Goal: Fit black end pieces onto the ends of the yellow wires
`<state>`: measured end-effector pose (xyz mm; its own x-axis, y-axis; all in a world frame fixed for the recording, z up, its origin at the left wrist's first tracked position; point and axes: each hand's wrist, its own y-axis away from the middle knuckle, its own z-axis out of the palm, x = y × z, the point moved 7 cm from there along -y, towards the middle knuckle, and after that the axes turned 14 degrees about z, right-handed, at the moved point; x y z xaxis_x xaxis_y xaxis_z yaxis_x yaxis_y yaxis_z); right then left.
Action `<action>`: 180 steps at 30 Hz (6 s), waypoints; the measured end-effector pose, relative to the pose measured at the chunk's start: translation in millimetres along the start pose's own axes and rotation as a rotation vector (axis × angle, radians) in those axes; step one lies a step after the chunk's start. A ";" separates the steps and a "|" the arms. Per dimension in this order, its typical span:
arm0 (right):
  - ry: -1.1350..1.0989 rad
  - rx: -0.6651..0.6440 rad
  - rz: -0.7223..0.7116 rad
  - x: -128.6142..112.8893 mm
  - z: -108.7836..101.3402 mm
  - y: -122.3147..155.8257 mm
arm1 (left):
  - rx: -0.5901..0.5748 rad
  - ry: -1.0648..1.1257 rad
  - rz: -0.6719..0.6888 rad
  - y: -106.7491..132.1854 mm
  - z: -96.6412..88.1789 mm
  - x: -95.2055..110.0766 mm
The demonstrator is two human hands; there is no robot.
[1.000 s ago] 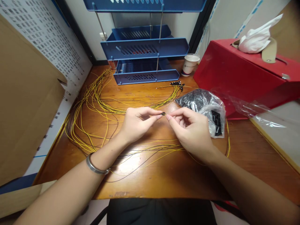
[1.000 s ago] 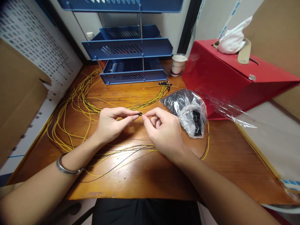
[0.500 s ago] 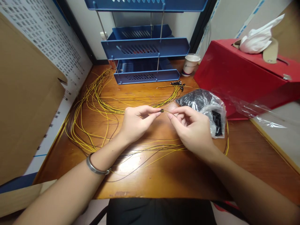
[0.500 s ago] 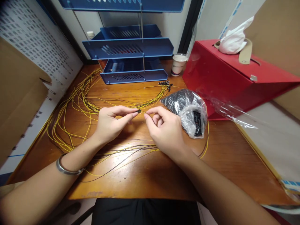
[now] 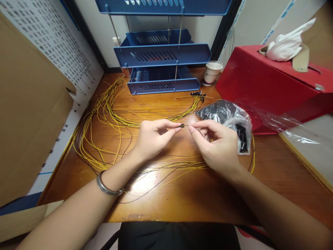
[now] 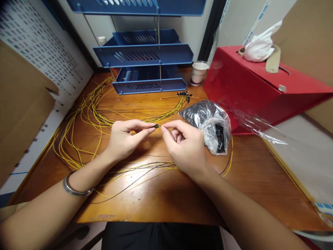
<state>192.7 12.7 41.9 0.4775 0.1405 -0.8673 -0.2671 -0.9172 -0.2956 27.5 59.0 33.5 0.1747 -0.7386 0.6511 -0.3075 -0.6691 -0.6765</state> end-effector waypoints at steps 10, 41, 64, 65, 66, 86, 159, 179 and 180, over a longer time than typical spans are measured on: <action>0.021 -0.026 0.024 2.8 2.5 -1.0 | -0.013 0.043 -0.013 1.8 2.3 -2.5; 0.036 -0.042 0.090 8.4 2.1 -4.0 | -0.063 0.016 -0.064 2.2 4.1 -4.1; 0.058 -0.030 0.055 7.9 -3.1 -9.2 | -0.008 0.005 -0.102 4.9 0.4 -13.3; 0.059 -0.033 0.053 7.9 -2.8 -8.9 | -0.012 0.003 -0.100 5.0 0.5 -13.4; 0.059 -0.036 0.051 7.9 -2.5 -8.7 | -0.015 0.000 -0.099 5.0 0.5 -13.5; 0.047 -0.023 0.045 5.0 -3.0 -8.9 | -0.102 -0.089 0.026 1.8 2.6 -1.3; 0.072 -0.150 0.076 11.1 8.1 -5.6 | -0.113 0.020 -0.074 5.8 7.7 -6.4; 0.055 -0.011 -0.001 1.8 -2.8 -5.0 | 0.014 0.363 -0.300 5.3 9.7 -16.1; 0.064 -0.010 -0.010 1.6 -2.9 -4.9 | 0.013 0.361 -0.304 5.6 9.7 -16.4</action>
<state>197.2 16.3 43.2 0.5328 0.1253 -0.8369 -0.2539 -0.9197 -0.2994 32.0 66.6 15.7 -0.0820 -0.4351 0.8967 -0.2809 -0.8531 -0.4396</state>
